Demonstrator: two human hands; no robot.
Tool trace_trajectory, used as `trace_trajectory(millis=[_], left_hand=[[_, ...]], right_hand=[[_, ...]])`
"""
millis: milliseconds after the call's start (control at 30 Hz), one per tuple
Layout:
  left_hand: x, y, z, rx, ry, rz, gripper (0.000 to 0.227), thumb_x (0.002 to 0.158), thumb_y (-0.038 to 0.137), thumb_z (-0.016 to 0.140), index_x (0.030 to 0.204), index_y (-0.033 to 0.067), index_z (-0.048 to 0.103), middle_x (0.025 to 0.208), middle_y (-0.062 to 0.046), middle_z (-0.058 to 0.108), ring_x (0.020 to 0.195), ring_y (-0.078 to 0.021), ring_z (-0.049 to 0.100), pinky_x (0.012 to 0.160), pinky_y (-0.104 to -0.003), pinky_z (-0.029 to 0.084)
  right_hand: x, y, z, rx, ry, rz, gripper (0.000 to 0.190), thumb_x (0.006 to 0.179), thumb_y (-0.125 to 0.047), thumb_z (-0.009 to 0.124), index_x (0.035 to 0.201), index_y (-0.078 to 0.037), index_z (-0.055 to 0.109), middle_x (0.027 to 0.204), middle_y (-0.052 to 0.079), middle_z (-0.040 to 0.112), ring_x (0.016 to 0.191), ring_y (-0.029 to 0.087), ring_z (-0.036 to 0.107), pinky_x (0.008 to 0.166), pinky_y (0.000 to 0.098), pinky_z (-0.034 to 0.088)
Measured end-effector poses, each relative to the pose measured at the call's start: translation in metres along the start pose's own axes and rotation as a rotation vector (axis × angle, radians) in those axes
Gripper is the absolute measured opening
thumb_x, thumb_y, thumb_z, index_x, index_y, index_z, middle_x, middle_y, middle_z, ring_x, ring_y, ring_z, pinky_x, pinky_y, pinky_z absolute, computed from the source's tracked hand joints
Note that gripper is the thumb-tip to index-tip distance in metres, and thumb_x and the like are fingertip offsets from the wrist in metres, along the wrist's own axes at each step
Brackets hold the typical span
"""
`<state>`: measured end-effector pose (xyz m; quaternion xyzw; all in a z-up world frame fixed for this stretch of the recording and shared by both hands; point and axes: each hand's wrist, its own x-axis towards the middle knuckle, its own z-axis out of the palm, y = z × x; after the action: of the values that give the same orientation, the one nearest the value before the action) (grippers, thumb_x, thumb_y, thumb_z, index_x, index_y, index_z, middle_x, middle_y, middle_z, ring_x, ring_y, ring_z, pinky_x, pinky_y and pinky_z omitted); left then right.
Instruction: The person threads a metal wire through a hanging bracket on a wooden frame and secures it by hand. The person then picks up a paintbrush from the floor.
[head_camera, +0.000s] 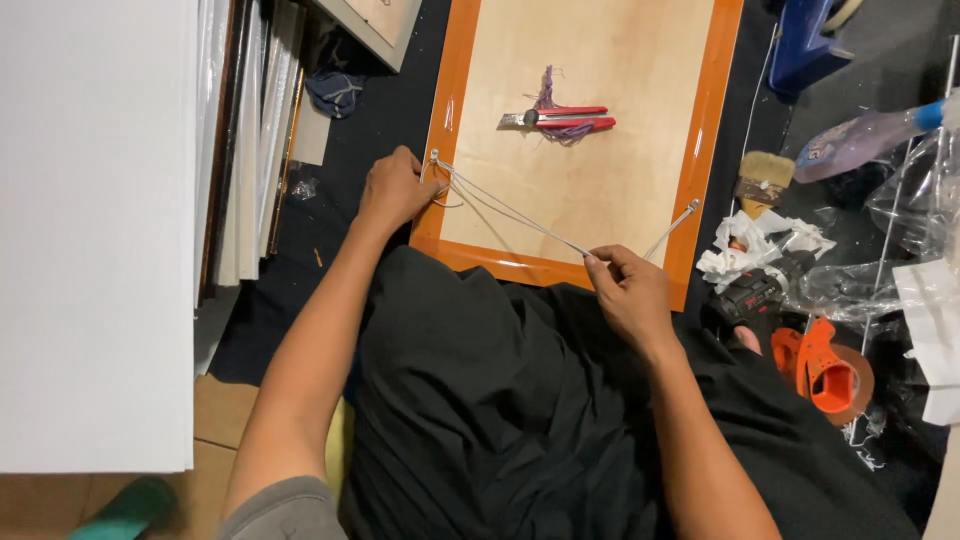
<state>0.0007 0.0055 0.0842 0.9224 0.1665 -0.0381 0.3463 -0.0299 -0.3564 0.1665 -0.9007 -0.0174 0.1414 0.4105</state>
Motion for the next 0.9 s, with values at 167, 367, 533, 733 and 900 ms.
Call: trace_trajectory(millis=[167, 367, 533, 733, 900], left_hand=[[0.01, 0.011, 0.016, 0.01, 0.005, -0.133, 0.028, 0.079, 0.032, 0.079, 0.085, 0.0053, 0.073, 0.087, -0.022, 0.074, 0.089, -0.0446, 0.074, 0.07, -0.052, 0.059], [0.028, 0.001, 0.03, -0.08, 0.012, -0.311, 0.047, 0.084, 0.044, 0.081, 0.093, -0.0022, 0.076, 0.091, -0.025, 0.075, 0.083, -0.039, 0.076, 0.061, -0.047, 0.061], [0.03, 0.025, 0.02, -0.134, -0.051, -0.407, 0.077, 0.089, 0.061, 0.074, 0.105, -0.014, 0.069, 0.083, -0.025, 0.073, 0.072, -0.0322, 0.076, 0.049, -0.039, 0.062], [0.039, 0.019, 0.022, -0.046, -0.068, -0.448, 0.055, 0.079, 0.031, 0.093, 0.103, -0.0122, 0.069, 0.096, -0.029, 0.073, 0.092, -0.0407, 0.075, 0.069, -0.048, 0.067], [0.02, 0.006, 0.015, -0.229, -0.056, -0.316, 0.018, 0.084, 0.01, 0.071, 0.069, 0.0008, 0.074, 0.059, -0.013, 0.067, 0.05, -0.02, 0.069, 0.043, -0.029, 0.054]], right_hand=[[-0.003, 0.002, 0.001, 0.006, -0.052, 0.026, 0.022, 0.097, -0.031, 0.068, 0.103, -0.014, 0.08, 0.056, 0.008, 0.06, 0.056, 0.021, 0.058, 0.056, 0.034, 0.044], [-0.004, 0.006, 0.004, 0.02, -0.081, 0.001, 0.022, 0.096, -0.031, 0.067, 0.103, -0.014, 0.079, 0.059, 0.01, 0.063, 0.058, 0.025, 0.063, 0.057, 0.0369, 0.046], [-0.006, 0.008, 0.008, 0.027, -0.074, -0.028, 0.021, 0.095, -0.031, 0.067, 0.103, -0.015, 0.079, 0.059, 0.012, 0.062, 0.061, 0.027, 0.064, 0.059, 0.038, 0.047], [-0.002, 0.013, 0.011, 0.013, -0.083, -0.05, 0.022, 0.096, -0.031, 0.067, 0.103, -0.015, 0.079, 0.059, 0.012, 0.064, 0.063, 0.03, 0.067, 0.06, 0.0393, 0.049], [0.003, 0.015, 0.013, 0.048, -0.06, -0.011, 0.022, 0.096, -0.031, 0.065, 0.103, -0.015, 0.079, 0.059, 0.01, 0.063, 0.059, 0.025, 0.063, 0.058, 0.0367, 0.048]])
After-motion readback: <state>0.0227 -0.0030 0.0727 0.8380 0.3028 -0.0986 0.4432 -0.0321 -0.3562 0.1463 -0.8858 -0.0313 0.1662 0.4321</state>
